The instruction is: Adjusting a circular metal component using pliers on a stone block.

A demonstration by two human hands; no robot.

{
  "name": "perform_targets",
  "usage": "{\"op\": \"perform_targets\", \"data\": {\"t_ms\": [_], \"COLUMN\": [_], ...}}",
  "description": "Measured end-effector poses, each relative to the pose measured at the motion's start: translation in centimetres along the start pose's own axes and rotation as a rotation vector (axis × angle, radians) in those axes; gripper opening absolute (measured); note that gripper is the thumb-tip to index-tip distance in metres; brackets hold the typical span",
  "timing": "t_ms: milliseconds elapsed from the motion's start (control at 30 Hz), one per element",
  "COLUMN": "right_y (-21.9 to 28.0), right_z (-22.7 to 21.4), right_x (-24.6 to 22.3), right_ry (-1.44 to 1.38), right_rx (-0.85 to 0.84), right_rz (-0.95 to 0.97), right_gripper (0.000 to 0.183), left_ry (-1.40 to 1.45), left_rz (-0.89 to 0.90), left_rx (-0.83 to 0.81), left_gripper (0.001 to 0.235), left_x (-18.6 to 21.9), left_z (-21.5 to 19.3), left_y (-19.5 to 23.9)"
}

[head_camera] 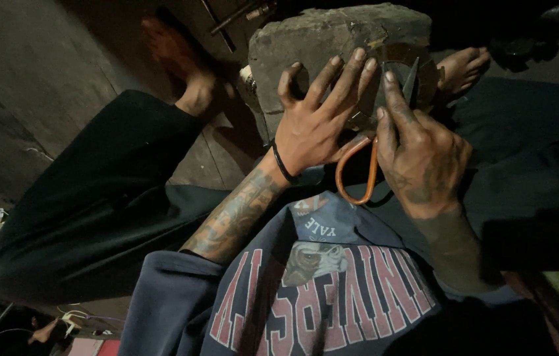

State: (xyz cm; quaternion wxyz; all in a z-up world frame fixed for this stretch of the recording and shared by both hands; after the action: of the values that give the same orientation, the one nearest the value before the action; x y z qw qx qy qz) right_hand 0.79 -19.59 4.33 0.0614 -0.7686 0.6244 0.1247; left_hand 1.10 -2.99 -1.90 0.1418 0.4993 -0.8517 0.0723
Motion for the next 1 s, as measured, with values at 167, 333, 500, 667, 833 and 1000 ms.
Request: {"op": "perform_targets", "data": {"t_ms": [167,333,500,667,833,1000], "right_y": [0.0,-0.1,-0.3,-1.5,-2.4,-2.9], "right_z": [-0.1,0.2,0.1,-0.4,-0.3,0.2], "right_x": [-0.1,0.1,-0.1,-0.3,-0.8,-0.8], "right_ry": [-0.028,-0.067,-0.023,0.021,0.038,0.044], "right_rx": [-0.005,-0.018,-0.025,-0.056,-0.037,0.012], "right_rz": [0.002,0.016,0.024,-0.013,-0.009,0.004], "right_gripper": [0.046,0.045,0.050,0.043,0.044,0.042], "left_ry": [0.016,0.022,0.056,0.039,0.029,0.004], "left_rz": [-0.003,-0.001,0.014,0.008,0.022,0.017], "left_rx": [0.011,0.010,0.026,0.020,0.012,-0.005], "left_gripper": [0.076,0.076,0.076,0.073,0.067,0.070], "left_x": [0.0,0.0,-0.1,-0.2,-0.8,-0.9], "left_z": [-0.2,-0.3,-0.2,-0.5,-1.1,-2.3], "left_y": [0.0,0.0,0.0,-0.2,-1.1,-1.9]}}
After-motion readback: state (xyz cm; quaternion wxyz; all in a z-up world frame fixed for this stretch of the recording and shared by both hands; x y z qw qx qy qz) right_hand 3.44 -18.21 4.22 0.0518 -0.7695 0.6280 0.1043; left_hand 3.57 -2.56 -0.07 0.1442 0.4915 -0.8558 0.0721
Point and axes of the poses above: each hand's wrist, its own y-axis away from the middle knuckle, its own z-axis out of the palm, x = y × z, the point moved 3 cm from there along -y, towards the middle knuckle, and after that the axes turned 8 degrees about x, right-handed, at the moved point
